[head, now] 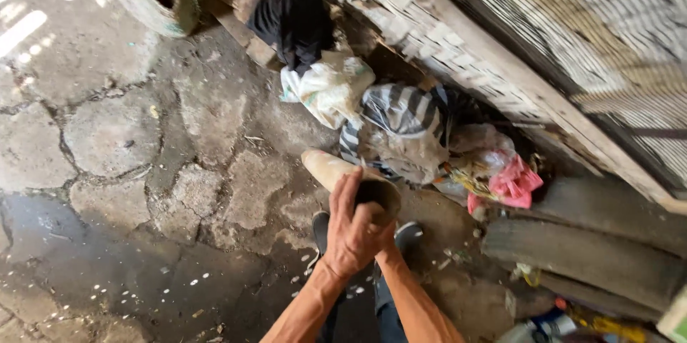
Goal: Organizing and inspecting various motorcycle parts and fluid containers in a workshop area.
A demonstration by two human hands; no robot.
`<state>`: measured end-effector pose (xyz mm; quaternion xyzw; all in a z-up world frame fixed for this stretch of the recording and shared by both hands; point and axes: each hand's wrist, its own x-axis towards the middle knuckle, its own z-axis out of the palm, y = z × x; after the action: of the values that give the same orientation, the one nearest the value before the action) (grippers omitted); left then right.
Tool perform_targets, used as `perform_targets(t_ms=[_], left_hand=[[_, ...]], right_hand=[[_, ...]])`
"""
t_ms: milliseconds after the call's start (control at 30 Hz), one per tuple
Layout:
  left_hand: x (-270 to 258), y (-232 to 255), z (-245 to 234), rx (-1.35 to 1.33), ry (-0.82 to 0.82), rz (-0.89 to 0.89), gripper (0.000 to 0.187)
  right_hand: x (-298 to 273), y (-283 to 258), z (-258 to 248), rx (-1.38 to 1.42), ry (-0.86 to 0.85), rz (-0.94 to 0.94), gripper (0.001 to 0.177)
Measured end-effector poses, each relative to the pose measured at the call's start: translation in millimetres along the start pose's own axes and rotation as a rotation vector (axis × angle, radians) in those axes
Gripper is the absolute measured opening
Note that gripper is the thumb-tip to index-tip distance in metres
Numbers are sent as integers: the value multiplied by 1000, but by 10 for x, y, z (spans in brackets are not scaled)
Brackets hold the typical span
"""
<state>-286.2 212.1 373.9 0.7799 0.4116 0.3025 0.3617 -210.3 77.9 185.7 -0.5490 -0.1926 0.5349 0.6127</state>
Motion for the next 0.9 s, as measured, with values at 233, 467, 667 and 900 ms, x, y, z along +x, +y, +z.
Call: perform_targets(t_ms=[233,467,667,900], left_hand=[[109,563,-83,-61,-51,-27,63],[29,1138,-99,-71,-257,-35,88],[-107,1369,147,-84,-237,96,100],[-116,1916,760,24,-506,218,91]], right_hand=[[-337,-559,35,-316,132,-48,72],[-792,-1680,-173,-307,334,-45,64],[-1132,-2533,-427,-244,478,-66,59],[-1454,-3398,-860,-386,714,-146,53]])
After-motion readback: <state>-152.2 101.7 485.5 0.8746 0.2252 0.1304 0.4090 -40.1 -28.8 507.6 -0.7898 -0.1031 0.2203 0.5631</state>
